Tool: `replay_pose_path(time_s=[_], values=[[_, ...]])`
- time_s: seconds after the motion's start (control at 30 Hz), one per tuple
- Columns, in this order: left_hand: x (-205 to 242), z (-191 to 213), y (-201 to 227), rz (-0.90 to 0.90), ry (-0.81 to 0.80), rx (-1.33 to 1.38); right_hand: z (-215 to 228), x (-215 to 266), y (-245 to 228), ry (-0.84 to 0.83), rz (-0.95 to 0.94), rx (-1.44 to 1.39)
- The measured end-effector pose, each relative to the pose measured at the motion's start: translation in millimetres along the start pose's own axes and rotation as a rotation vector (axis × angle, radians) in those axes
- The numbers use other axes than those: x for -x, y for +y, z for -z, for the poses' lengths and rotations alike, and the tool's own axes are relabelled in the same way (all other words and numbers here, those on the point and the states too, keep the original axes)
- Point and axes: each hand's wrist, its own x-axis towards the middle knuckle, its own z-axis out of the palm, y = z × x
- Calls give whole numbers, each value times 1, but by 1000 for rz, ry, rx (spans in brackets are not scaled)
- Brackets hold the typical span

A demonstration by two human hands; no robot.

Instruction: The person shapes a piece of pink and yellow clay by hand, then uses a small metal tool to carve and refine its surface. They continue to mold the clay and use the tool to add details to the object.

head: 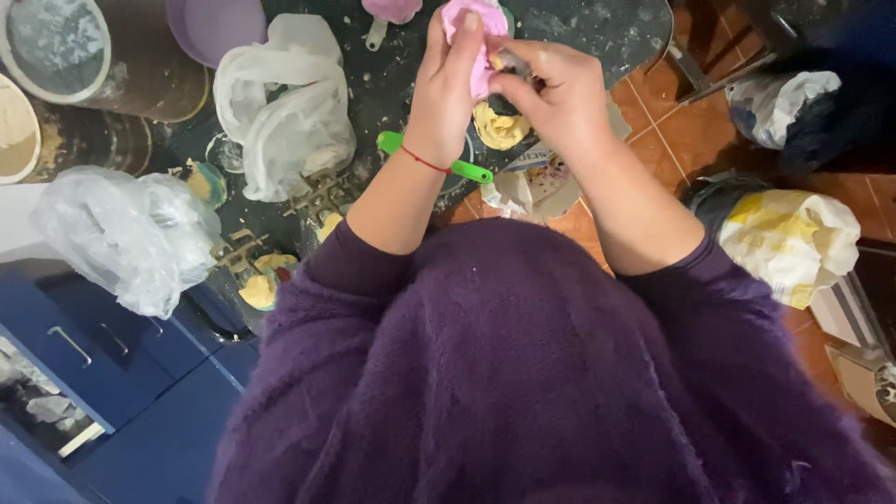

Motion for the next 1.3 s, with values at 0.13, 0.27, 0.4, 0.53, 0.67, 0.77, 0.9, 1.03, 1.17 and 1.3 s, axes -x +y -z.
replay_pose_path(time_s=[0.13,0.27,0.4,0.53,0.67,0.77,0.9,1.03,1.17,1.3], values=[[4,-2,-6,75,95,20,-7,16,26,37,-323,-517],[4,5,15,173,155,-168,8,21,20,127,-508,-986],[21,16,39,127,181,1,26,42,17,59,-504,-1174],[35,5,80,169,315,7,35,48,10,26,-477,-1157],[48,14,82,163,275,4,43,55,0,57,-535,-1199],[53,13,85,138,250,-44,49,54,-8,1,-419,-1058],[59,15,86,158,284,-2,58,54,-19,-32,-329,-886],[64,15,91,174,283,3,62,64,-21,22,-293,-693],[71,18,93,156,264,-37,67,58,-45,13,-345,-584],[76,22,96,195,266,4,67,58,-43,-25,-308,-382]])
